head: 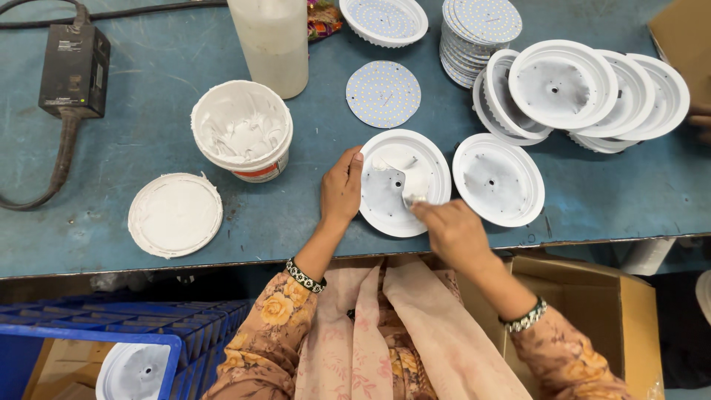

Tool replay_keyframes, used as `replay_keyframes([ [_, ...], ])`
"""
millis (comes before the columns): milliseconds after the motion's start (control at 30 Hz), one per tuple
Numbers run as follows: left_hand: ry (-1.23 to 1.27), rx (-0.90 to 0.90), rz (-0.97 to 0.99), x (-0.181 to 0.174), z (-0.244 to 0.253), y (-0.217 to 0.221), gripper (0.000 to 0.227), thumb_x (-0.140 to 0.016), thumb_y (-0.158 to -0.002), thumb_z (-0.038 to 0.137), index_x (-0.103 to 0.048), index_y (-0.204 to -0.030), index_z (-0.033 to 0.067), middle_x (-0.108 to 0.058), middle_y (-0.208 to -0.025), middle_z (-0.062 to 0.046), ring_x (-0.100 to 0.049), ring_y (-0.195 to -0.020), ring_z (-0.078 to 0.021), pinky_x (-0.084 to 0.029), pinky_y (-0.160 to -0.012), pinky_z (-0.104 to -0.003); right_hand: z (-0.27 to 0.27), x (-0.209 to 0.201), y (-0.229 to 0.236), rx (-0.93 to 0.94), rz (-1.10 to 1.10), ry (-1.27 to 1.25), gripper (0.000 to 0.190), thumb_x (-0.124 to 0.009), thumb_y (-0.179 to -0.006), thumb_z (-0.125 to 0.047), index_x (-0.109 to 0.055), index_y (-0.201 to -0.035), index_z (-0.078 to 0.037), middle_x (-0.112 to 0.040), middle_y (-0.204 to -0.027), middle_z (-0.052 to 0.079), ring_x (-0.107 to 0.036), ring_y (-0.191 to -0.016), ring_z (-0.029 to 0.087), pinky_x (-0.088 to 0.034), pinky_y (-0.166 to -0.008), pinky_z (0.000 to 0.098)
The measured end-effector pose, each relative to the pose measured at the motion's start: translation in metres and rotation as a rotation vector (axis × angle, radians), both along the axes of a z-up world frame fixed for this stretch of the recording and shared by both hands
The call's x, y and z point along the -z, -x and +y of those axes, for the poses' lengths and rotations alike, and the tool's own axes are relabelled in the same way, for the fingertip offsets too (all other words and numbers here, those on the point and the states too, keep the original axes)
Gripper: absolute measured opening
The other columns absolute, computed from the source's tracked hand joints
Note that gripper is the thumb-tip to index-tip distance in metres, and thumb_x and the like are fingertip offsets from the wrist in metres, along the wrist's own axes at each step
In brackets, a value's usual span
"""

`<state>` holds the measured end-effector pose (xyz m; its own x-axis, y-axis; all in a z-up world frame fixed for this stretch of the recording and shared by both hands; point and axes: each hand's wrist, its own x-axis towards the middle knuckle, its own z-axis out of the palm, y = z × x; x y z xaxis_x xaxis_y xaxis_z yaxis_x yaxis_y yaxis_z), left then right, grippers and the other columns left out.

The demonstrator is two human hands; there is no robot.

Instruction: The person scoops a white paste from a container using a small spatula and spreads it onto the inner surface of circular white plastic parts. They repeat this process on multiple parts, stacking the treated ones on the table.

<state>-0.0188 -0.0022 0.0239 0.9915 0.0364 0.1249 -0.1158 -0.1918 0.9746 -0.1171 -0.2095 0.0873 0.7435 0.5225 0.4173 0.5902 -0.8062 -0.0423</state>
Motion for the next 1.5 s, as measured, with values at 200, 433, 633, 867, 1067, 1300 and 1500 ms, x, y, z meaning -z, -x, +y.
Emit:
replay_keyframes([
  [200, -0.024, 0.005, 0.029, -0.001, 0.000, 0.000, 0.040, -0.044, -0.107, 0.038, -0.070, -0.122, 0.0116, -0.073, -0.081, -0.014, -0.070, -0.072, -0.0239, -0.053, -0.068, -0.036, -0.010, -0.019, -0.018, 0.006, -0.055, -0.072, 0.037, -0.063, -0.081, 0.008, -0.074, -0.114, -0.007, -0.074, -0.104, 0.005, -0.068, -0.084, 0.025, -0.052, -0.080, 0.0382],
  [433, 0.000, 0.008, 0.009, 0.001, 0.002, -0.001, 0.041, -0.044, -0.107, 0.039, -0.070, -0.123, 0.0119, -0.074, -0.083, -0.012, -0.072, -0.075, -0.0224, -0.054, -0.070, -0.035, -0.014, -0.027, -0.068, -0.046, -0.034, 0.026, 0.037, -0.067, -0.079, 0.005, -0.075, -0.112, -0.011, -0.076, -0.109, 0.000, -0.070, -0.096, 0.024, -0.050, -0.087, 0.0366],
  [633, 0.009, 0.005, 0.030, 0.003, 0.000, -0.002, 0.041, -0.045, -0.107, 0.040, -0.070, -0.123, 0.0118, -0.075, -0.085, -0.011, -0.072, -0.075, -0.0213, -0.055, -0.070, -0.035, -0.020, -0.016, -0.030, -0.084, -0.007, 0.028, 0.037, -0.066, -0.079, 0.006, -0.074, -0.113, -0.007, -0.077, -0.116, 0.004, -0.070, -0.094, 0.021, -0.050, -0.087, 0.0362],
  [867, 0.017, -0.005, -0.004, 0.000, 0.000, 0.001, 0.040, -0.046, -0.107, 0.039, -0.071, -0.123, 0.0112, -0.076, -0.089, -0.012, -0.073, -0.080, -0.0215, -0.055, -0.073, -0.034, -0.026, -0.028, -0.058, -0.031, -0.037, -0.012, 0.032, -0.067, -0.083, 0.004, -0.077, -0.110, -0.011, -0.076, -0.098, 0.003, -0.069, -0.088, 0.025, -0.050, -0.084, 0.0374],
  [1067, 0.014, -0.016, 0.000, 0.002, 0.000, 0.000, 0.041, -0.046, -0.107, 0.039, -0.070, -0.123, 0.0109, -0.076, -0.090, -0.014, -0.074, -0.080, -0.0237, -0.055, -0.074, -0.035, -0.016, -0.024, -0.054, 0.041, 0.008, 0.012, 0.022, -0.068, -0.088, -0.001, -0.076, -0.107, -0.009, -0.074, -0.090, 0.006, -0.067, -0.079, 0.026, -0.049, -0.076, 0.0393],
  [1300, 0.017, -0.021, -0.023, 0.003, -0.001, -0.004, 0.040, -0.046, -0.108, 0.038, -0.070, -0.124, 0.0100, -0.074, -0.091, -0.016, -0.073, -0.082, -0.0257, -0.055, -0.074, -0.035, 0.002, -0.020, 0.005, -0.019, -0.041, -0.038, 0.028, -0.063, -0.080, 0.001, -0.073, -0.106, -0.004, -0.074, -0.093, 0.007, -0.067, -0.080, 0.027, -0.051, -0.078, 0.0378],
  [1500, 0.018, -0.011, 0.016, -0.001, 0.000, -0.001, 0.039, -0.047, -0.105, 0.036, -0.070, -0.124, 0.0110, -0.074, -0.086, -0.015, -0.072, -0.075, -0.0247, -0.054, -0.071, -0.036, 0.007, -0.033, -0.060, 0.017, -0.019, -0.101, 0.024, -0.069, -0.086, 0.000, -0.077, -0.107, -0.009, -0.074, -0.089, 0.005, -0.067, -0.077, 0.026, -0.049, -0.075, 0.0384],
])
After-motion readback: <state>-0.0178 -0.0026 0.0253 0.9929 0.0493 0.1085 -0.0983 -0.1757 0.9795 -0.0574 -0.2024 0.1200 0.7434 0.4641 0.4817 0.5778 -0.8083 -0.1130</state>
